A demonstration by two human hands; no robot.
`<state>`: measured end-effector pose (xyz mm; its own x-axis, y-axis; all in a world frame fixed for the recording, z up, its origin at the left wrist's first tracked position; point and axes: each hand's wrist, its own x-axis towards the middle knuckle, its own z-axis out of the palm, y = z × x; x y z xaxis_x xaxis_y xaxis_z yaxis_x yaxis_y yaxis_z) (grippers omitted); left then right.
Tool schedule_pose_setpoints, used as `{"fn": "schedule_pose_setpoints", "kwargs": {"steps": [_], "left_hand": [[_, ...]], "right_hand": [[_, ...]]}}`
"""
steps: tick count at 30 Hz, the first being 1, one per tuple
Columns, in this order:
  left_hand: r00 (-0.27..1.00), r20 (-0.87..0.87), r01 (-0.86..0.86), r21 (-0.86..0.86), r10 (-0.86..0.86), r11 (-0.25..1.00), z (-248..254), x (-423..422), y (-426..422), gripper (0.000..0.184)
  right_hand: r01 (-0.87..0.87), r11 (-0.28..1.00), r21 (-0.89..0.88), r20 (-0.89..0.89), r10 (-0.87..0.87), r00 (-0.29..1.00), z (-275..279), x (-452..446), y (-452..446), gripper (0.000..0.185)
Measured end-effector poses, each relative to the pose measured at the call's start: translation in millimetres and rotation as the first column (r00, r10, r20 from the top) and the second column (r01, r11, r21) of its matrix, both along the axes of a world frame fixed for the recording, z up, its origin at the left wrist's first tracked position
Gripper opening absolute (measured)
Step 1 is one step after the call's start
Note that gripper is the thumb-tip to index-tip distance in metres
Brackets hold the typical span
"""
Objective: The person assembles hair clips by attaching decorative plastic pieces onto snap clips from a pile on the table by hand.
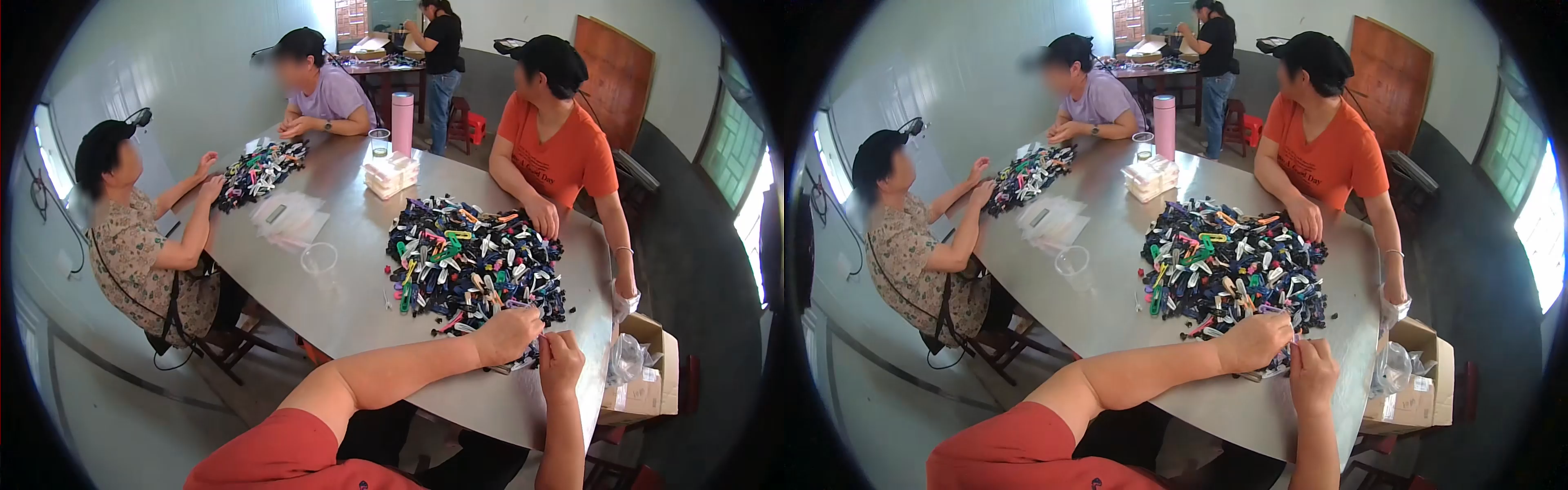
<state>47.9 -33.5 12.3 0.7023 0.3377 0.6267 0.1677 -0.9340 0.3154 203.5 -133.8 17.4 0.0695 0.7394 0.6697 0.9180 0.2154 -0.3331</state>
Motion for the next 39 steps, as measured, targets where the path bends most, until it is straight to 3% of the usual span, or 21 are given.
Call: {"fn": "schedule_pose_setpoints", "kwargs": {"steps": [5, 9, 15, 17, 18, 19, 20, 21, 23, 25, 28, 30, 33, 35, 37, 39], "left_hand": [[0.999, -0.038, -0.006, -0.040, 0.004, 0.999, 2.1, 1.3, -1.2, 0.005], [1.000, 0.009, 0.011, -0.030, -0.011, 0.999, -0.1, 2.5, -1.5, 0.005], [0.995, 0.087, -0.026, -0.138, 0.039, 0.990, 8.0, 1.5, -6.1, 0.022], [0.983, 0.000, -0.182, -0.141, 0.184, 0.973, 23.7, -5.8, -15.9, 0.037], [0.987, -0.067, -0.154, -0.101, 0.148, 0.983, 24.7, -9.2, -15.8, 0.053], [0.961, -0.238, -0.169, -0.103, 0.140, 0.980, 37.3, -15.4, -21.4, 0.059], [0.910, -0.403, -0.164, -0.132, 0.099, 0.978, 48.3, -21.0, -27.7, 0.060], [0.866, -0.499, -0.124, -0.154, 0.032, 0.980, 47.3, -22.2, -32.4, 0.059], [0.804, -0.592, -0.090, -0.026, 0.058, 0.996, 37.6, -21.4, -35.5, 0.056], [0.870, -0.493, -0.045, -0.078, 0.001, 0.996, 27.9, -17.1, -26.7, 0.034], [0.887, -0.461, -0.037, -0.059, 0.006, 0.998, 21.9, -12.0, -19.7, 0.024], [0.944, -0.323, -0.066, 0.006, 0.065, 0.998, 10.2, -6.6, -12.9, 0.015], [0.978, -0.193, -0.088, -0.065, 0.074, 0.994, 5.4, -2.6, -8.0, 0.011], [0.975, -0.206, -0.101, -0.061, 0.087, 0.993, 4.0, -2.1, -3.7, 0.014], [0.988, -0.129, -0.086, -0.026, 0.082, 0.996, 3.7, -2.5, 0.4, 0.019], [0.992, -0.082, -0.102, -0.047, 0.098, 0.994, 2.3, -1.8, 2.3, 0.022]], "right_hand": [[0.046, 0.999, -0.023, 0.030, -0.046, 0.999, 1.5, -2.5, -3.1, 0.008], [0.029, 0.996, 0.080, 0.081, -0.035, 0.996, -2.1, -5.9, 2.2, 0.017], [0.018, 1.000, 0.013, 0.096, -0.020, 0.995, -8.6, 5.2, 3.9, 0.016], [0.087, 0.996, 0.026, 0.014, -0.087, 0.996, -8.9, 13.6, 1.9, 0.011], [0.135, 0.989, 0.056, -0.021, -0.134, 0.991, -3.7, 15.0, 2.4, 0.006], [0.177, 0.981, 0.078, -0.068, -0.172, 0.983, -3.4, 20.7, 4.3, 0.001], [0.249, 0.967, 0.050, -0.056, -0.247, 0.968, 3.4, 25.7, 0.9, 0.003], [0.265, 0.963, 0.051, -0.163, -0.254, 0.953, 7.3, 30.9, -5.7, 0.005], [0.300, 0.952, 0.066, -0.115, -0.292, 0.950, 22.2, 37.9, -20.5, 0.009], [0.371, 0.929, -0.003, -0.087, -0.370, 0.925, 22.5, 58.6, -39.7, 0.008], [0.548, 0.835, 0.047, -0.052, -0.546, 0.836, 22.0, 101.4, -68.1, 0.008], [0.600, 0.799, 0.036, -0.060, -0.597, 0.800, 21.3, 135.9, -85.9, 0.010], [0.634, 0.772, 0.042, -0.024, -0.633, 0.773, 30.3, 161.5, -89.0, 0.012], [0.675, 0.737, 0.004, 0.000, -0.675, 0.737, 26.2, 171.8, -79.8, 0.013], [0.715, 0.699, -0.024, 0.130, -0.707, 0.696, 21.5, 169.3, -64.9, 0.014], [0.682, 0.730, -0.054, 0.069, -0.678, 0.731, 25.3, 148.0, -52.7, 0.015]]}}
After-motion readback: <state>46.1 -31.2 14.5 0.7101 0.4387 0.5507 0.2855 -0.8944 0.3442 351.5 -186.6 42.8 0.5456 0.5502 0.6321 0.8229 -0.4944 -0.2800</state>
